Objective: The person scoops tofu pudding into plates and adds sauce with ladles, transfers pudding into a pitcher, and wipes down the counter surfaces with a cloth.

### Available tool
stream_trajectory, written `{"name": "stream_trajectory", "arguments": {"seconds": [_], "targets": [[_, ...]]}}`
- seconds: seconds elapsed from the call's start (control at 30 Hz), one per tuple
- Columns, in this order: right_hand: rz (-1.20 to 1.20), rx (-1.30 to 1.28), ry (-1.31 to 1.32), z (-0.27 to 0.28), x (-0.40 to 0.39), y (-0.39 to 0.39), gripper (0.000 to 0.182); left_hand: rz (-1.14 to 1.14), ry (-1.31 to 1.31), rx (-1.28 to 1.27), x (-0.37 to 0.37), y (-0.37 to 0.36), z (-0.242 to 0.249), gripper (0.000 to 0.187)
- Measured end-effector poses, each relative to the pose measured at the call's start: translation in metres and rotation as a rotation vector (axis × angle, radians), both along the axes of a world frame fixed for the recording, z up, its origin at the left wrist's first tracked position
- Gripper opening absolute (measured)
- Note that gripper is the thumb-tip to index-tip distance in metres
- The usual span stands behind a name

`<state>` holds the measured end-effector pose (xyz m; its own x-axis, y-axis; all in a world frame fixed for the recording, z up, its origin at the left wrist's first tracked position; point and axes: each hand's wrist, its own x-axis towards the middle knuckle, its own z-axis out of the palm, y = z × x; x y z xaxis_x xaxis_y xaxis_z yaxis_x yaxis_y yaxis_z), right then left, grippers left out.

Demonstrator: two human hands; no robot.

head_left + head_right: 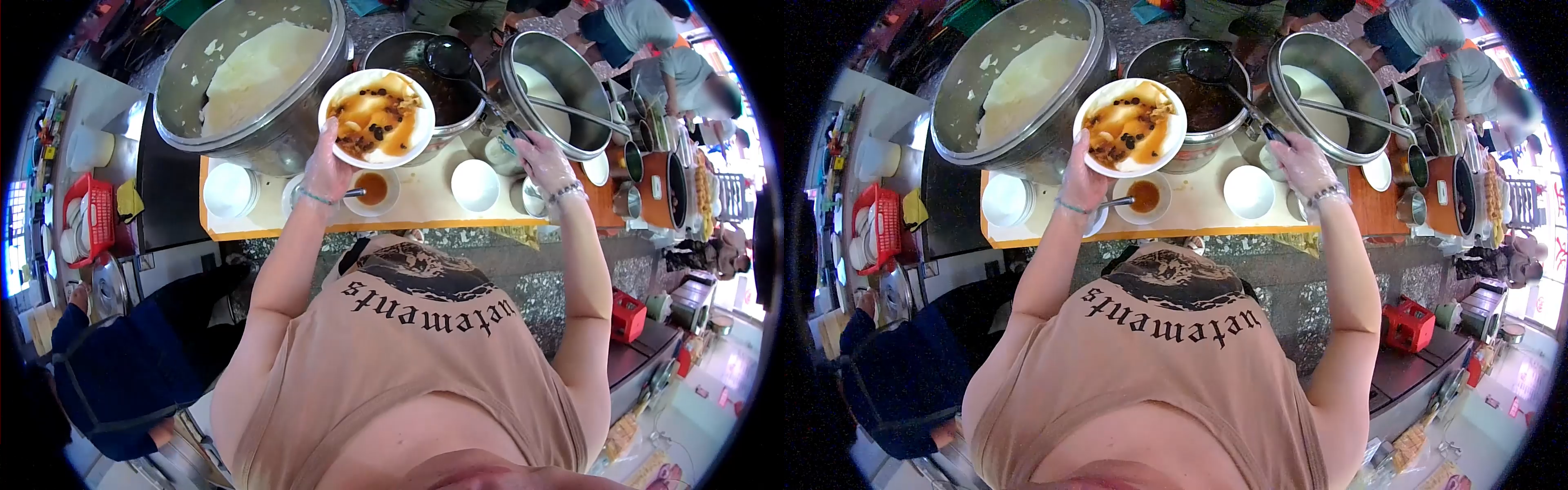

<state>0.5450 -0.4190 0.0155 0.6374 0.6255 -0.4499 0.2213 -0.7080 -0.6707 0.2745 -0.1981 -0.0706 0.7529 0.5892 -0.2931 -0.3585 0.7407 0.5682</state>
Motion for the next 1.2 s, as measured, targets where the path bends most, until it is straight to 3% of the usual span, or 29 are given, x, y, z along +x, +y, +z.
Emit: {"name": "stream_trajectory", "arguments": {"seconds": [0.4, 0.57, 0.77, 0.83, 0.87, 0.93, 0.97, 1.03, 1.2], "targets": [[0.147, 0.004, -0.132, -0.004, 0.009, 0.049, 0.033, 0.08, -0.059, 0.07, -0.001, -0.001, 0.005, 0.054], [0.415, -0.177, -0.803, -0.055, 0.014, 0.087, 0.017, 0.052, 0.022, 0.065, -0.01, -0.007, 0.009, 0.052], [0.469, -0.402, -0.691, -0.112, 0.025, 0.166, 0.025, 0.106, 0.037, 0.037, -0.008, -0.009, 0.008, 0.049], [0.979, -0.55, -0.733, -0.128, 0.034, 0.175, 0.027, 0.108, 0.037, 0.029, -0.009, -0.007, -0.001, 0.05], [0.99, -0.551, -0.726, -0.129, 0.038, 0.169, 0.027, 0.104, 0.027, 0.028, -0.01, -0.006, -0.003, 0.05], [0.612, -0.148, -0.336, -0.124, 0.051, 0.149, 0.026, 0.117, 0.049, 0.009, -0.009, -0.007, -0.004, 0.049], [0.625, -0.153, -0.331, -0.115, 0.05, 0.142, 0.026, 0.121, 0.052, 0.007, -0.008, -0.007, -0.004, 0.048], [0.346, -0.129, -0.077, -0.099, 0.046, 0.123, 0.032, 0.127, 0.055, 0.002, -0.007, -0.007, -0.005, 0.048], [0.232, -0.101, -0.013, -0.067, 0.032, 0.093, 0.035, 0.092, 0.071, -0.032, -0.005, -0.003, -0.016, 0.052]]}}
